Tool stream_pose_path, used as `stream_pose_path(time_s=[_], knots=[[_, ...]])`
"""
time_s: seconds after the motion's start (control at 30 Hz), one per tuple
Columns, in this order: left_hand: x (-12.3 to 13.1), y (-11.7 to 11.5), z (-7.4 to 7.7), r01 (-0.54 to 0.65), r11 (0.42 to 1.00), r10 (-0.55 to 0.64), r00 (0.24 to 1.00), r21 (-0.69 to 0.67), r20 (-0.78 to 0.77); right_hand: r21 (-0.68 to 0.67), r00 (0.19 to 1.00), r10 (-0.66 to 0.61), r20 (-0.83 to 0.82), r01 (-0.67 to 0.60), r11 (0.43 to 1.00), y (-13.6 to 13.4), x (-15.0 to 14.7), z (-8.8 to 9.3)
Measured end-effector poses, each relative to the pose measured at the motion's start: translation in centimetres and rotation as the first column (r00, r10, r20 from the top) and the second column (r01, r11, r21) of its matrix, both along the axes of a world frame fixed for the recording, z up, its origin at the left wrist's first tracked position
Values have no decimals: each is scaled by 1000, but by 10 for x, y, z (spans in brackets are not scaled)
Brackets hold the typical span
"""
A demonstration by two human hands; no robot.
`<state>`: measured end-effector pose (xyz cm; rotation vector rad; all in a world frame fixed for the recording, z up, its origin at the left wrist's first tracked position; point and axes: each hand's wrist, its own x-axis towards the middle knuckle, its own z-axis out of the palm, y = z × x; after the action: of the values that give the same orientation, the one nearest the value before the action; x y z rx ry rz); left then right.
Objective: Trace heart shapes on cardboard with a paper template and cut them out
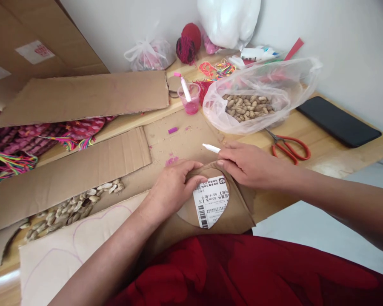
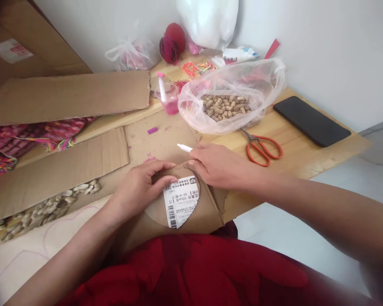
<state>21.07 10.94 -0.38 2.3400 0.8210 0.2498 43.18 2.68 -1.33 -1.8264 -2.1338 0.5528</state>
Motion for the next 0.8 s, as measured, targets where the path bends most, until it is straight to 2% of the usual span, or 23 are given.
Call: stream_pose_path(time_s=[0.13,0.33,0.43,0.57,0.7,0.8], knots=[[0,-1,-2,10,1000,-10,1000,-28,5,-40,1000,1,-3,-1,999,2,2,2],[-1,0,-6,21,1000,-22,1000,-15,-7,118,956,-3,295,-34,992,-1,-14,-9],[0,1,-8,10,1000,-9,1000,-21,1,104,969,-18,247,-8,995,0,-9,-8],[1,1,-10,1,998,-1,1000,-61,8,62,991,53,123,-61,996,-1,0,-7],[2,2,-12,-5,997,6,1000,-74,13,166,972,5,236,-45,985,-3,-8,-17],[2,3,-13,-16,997,18,1000,-74,17,183,961,-34,275,-18,983,-3,-13,-21]])
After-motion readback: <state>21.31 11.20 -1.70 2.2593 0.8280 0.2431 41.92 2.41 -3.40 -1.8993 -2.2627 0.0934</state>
